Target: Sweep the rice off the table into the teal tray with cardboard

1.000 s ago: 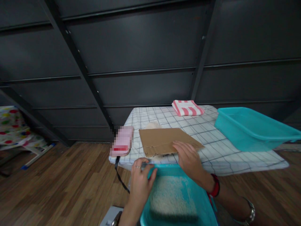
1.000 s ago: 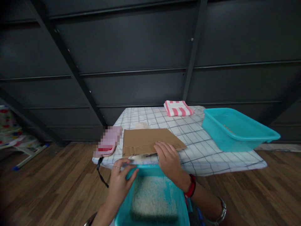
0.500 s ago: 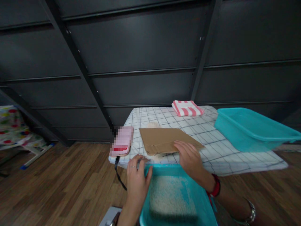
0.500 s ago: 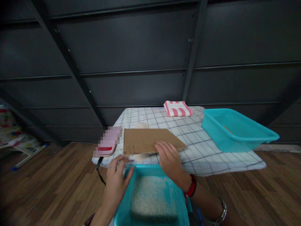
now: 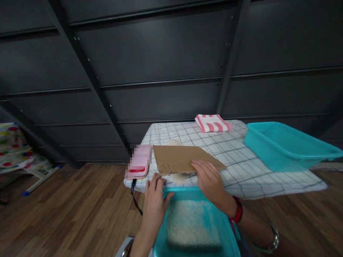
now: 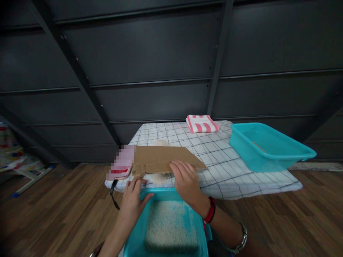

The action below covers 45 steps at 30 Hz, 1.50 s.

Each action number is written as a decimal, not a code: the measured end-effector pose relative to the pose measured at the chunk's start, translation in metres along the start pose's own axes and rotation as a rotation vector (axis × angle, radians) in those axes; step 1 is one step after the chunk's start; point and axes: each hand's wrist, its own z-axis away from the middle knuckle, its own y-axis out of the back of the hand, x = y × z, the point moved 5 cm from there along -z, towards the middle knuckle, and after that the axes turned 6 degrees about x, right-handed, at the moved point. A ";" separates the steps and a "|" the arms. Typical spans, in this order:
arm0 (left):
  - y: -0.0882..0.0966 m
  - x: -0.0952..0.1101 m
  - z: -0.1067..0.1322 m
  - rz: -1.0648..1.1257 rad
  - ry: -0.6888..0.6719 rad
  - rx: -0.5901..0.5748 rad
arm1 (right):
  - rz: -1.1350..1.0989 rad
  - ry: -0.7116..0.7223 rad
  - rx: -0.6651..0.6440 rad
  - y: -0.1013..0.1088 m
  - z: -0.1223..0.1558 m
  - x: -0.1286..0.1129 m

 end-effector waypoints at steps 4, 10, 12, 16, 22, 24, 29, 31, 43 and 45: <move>-0.002 0.005 -0.005 0.043 0.011 0.006 | -0.009 -0.013 0.032 0.004 -0.002 0.001; 0.000 0.012 -0.010 0.022 0.041 -0.017 | 0.049 0.012 0.073 0.028 -0.032 0.040; 0.000 0.012 -0.011 0.025 0.055 -0.025 | 0.105 0.023 -0.026 0.029 -0.051 0.061; -0.002 0.009 -0.010 0.046 0.081 -0.027 | 0.281 -0.048 -0.404 0.004 -0.085 0.097; -0.008 0.004 -0.008 0.071 0.088 -0.017 | 0.337 -0.026 -0.756 -0.044 -0.101 0.101; -0.008 0.003 -0.009 0.082 0.094 -0.037 | 0.339 -0.020 -0.805 -0.048 -0.099 0.099; -0.004 0.006 -0.013 0.106 0.159 -0.104 | 0.343 -0.051 -0.845 -0.029 -0.091 0.099; -0.002 0.007 -0.015 0.116 0.192 -0.133 | 0.333 -0.049 -0.858 -0.017 -0.089 0.098; 0.004 0.009 -0.018 0.112 0.246 -0.182 | 0.507 -0.069 -0.903 -0.009 -0.092 0.106; 0.004 0.010 -0.019 0.103 0.250 -0.188 | 0.483 -0.082 -0.913 -0.007 -0.085 0.102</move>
